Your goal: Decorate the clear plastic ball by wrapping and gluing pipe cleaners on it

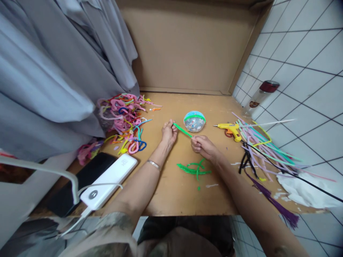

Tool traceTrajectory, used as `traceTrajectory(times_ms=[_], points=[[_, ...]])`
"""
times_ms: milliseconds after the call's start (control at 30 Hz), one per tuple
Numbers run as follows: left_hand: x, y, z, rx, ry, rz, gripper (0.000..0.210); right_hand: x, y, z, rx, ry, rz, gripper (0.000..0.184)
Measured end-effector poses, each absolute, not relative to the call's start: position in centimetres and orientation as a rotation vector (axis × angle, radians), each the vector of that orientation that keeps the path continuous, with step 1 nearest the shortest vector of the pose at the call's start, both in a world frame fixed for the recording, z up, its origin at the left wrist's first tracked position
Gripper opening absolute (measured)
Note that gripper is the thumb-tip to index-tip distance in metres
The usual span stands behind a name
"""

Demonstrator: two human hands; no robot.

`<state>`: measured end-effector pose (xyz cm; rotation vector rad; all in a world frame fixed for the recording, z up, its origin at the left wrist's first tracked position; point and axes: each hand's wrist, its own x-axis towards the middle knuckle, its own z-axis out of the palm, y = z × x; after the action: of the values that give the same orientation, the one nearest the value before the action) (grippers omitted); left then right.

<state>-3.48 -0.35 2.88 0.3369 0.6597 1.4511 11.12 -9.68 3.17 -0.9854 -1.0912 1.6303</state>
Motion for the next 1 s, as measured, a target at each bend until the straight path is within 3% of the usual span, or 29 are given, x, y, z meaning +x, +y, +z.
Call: traceTrajectory(times_ms=[567,1000], points=[[-3.3,1.0,2.1,0.425,0.832,1.634,0.021,10.6,-9.7,3.1,-0.986,-1.088,1.628,0.03],[-3.2,0.9,2.7,0.336,0.879,1.63,0.03,10.4,-9.9,3.4,-0.993,-1.121,1.574,0.029]])
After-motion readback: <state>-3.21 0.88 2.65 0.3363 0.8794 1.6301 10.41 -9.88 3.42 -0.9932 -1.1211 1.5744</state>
